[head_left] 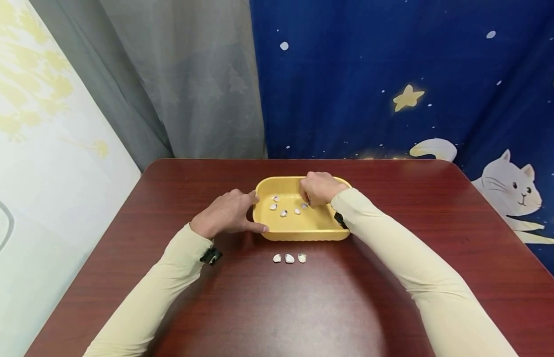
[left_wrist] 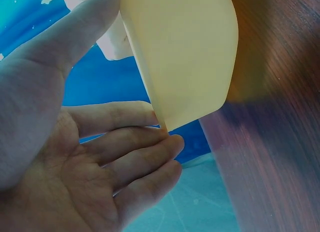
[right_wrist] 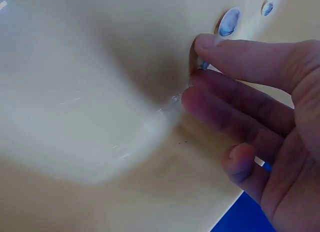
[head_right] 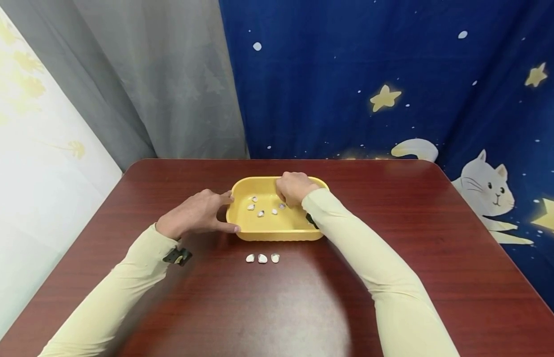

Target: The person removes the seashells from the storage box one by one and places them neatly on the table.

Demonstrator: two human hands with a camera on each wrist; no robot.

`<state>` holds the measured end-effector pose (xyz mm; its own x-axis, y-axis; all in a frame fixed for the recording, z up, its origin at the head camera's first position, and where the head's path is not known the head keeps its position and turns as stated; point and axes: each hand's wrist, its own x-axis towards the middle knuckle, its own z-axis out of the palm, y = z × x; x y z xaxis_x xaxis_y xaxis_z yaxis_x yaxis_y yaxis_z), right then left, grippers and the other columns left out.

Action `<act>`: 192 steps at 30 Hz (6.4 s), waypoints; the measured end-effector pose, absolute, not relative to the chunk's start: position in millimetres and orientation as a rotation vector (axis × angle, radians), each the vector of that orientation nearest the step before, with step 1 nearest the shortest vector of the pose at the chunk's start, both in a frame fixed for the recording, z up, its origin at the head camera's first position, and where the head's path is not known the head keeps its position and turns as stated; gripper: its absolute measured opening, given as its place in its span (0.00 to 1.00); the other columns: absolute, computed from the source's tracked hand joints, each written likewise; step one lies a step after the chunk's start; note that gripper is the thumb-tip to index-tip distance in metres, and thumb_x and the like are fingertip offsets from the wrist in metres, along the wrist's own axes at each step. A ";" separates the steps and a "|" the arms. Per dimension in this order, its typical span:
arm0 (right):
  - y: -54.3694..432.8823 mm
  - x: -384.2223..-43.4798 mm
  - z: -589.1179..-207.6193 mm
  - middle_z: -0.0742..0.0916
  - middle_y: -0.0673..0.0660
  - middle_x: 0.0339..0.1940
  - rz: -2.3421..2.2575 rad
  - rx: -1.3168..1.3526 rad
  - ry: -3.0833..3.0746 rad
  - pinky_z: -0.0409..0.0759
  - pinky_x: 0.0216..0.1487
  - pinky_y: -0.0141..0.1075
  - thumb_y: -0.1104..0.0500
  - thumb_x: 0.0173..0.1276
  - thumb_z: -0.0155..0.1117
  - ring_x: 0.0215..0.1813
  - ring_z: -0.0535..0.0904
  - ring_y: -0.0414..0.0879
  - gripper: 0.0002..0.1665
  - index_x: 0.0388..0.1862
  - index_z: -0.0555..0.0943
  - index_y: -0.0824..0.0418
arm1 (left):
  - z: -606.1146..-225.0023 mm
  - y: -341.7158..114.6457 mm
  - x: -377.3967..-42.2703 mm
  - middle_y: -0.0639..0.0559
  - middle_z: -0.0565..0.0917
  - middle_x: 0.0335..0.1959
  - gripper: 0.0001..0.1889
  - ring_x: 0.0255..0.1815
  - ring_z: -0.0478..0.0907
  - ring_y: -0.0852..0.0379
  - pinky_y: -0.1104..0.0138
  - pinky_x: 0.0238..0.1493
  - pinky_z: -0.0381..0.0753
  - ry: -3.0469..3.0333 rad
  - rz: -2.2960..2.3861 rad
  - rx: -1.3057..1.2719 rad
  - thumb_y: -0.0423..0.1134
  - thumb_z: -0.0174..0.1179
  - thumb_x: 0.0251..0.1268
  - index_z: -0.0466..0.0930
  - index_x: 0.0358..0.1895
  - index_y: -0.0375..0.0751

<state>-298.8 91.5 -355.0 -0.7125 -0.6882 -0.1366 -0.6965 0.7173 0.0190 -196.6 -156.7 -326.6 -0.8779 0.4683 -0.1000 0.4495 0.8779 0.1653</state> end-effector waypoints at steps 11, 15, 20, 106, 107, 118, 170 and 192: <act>92.0 -298.7 -349.9 0.85 0.48 0.24 0.130 -1.144 2.787 0.77 0.32 0.40 0.70 0.49 0.68 0.31 0.78 0.46 0.14 0.17 0.83 0.49 | -325.7 -156.3 -194.7 0.39 0.86 0.46 0.46 0.36 0.79 0.53 0.61 0.39 0.81 2.920 0.191 0.700 0.66 0.71 0.51 0.76 0.65 0.34; 91.8 -296.2 -344.7 0.85 0.48 0.24 0.121 -1.136 2.785 0.76 0.32 0.38 0.71 0.48 0.68 0.31 0.77 0.45 0.14 0.19 0.84 0.50 | -327.2 -156.5 -194.8 0.41 0.86 0.44 0.45 0.35 0.78 0.54 0.62 0.38 0.80 2.914 0.201 0.697 0.66 0.71 0.51 0.76 0.64 0.34; 90.5 -292.1 -337.1 0.83 0.46 0.24 0.119 -1.142 2.782 0.75 0.32 0.36 0.71 0.49 0.69 0.32 0.77 0.44 0.15 0.20 0.83 0.49 | -327.5 -156.5 -194.9 0.46 0.84 0.34 0.43 0.31 0.76 0.55 0.66 0.34 0.75 2.908 0.212 0.697 0.66 0.71 0.51 0.76 0.62 0.35; 118.4 -149.7 -347.3 0.81 0.39 0.19 -0.119 -1.574 2.847 0.73 0.24 0.34 0.62 0.43 0.77 0.23 0.75 0.34 0.14 0.17 0.79 0.46 | -327.2 -156.3 -194.7 0.36 0.78 0.66 0.45 0.50 0.83 0.46 0.53 0.50 0.83 2.934 0.189 0.702 0.67 0.70 0.52 0.76 0.66 0.36; 118.4 -149.3 -348.9 0.81 0.39 0.19 -0.112 -1.570 2.854 0.72 0.24 0.34 0.62 0.43 0.77 0.23 0.74 0.35 0.15 0.16 0.79 0.46 | -327.4 -156.2 -194.9 0.37 0.79 0.66 0.45 0.49 0.83 0.46 0.53 0.50 0.83 2.935 0.191 0.704 0.67 0.70 0.52 0.77 0.66 0.37; 117.9 -147.9 -364.0 0.80 0.41 0.16 -0.017 -1.549 2.914 0.73 0.23 0.37 0.57 0.46 0.80 0.21 0.77 0.38 0.17 0.16 0.77 0.47 | -328.5 -156.0 -194.4 0.37 0.81 0.62 0.45 0.43 0.82 0.50 0.56 0.47 0.83 2.933 0.207 0.704 0.67 0.70 0.52 0.76 0.66 0.36; 114.7 -149.6 -351.9 0.80 0.41 0.16 -0.038 -1.501 2.884 0.76 0.24 0.39 0.61 0.49 0.77 0.22 0.76 0.40 0.11 0.20 0.82 0.47 | -330.2 -156.7 -194.9 0.38 0.85 0.55 0.44 0.40 0.81 0.51 0.57 0.44 0.83 2.940 0.197 0.711 0.67 0.70 0.51 0.77 0.64 0.36; 89.1 -217.3 -290.8 0.89 0.46 0.27 -0.052 -1.537 2.638 0.82 0.37 0.36 0.60 0.58 0.76 0.33 0.83 0.40 0.07 0.36 0.89 0.52 | -330.2 -158.0 -194.9 0.49 0.81 0.27 0.37 0.27 0.74 0.55 0.65 0.30 0.73 2.949 0.240 0.758 0.65 0.72 0.50 0.80 0.53 0.36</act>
<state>-217.3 89.1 -290.8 -0.4903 -0.8696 -0.0589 -0.8666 0.4936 -0.0734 -194.9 -158.0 -330.2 -0.8732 0.4853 -0.0450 0.4716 0.8647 0.1732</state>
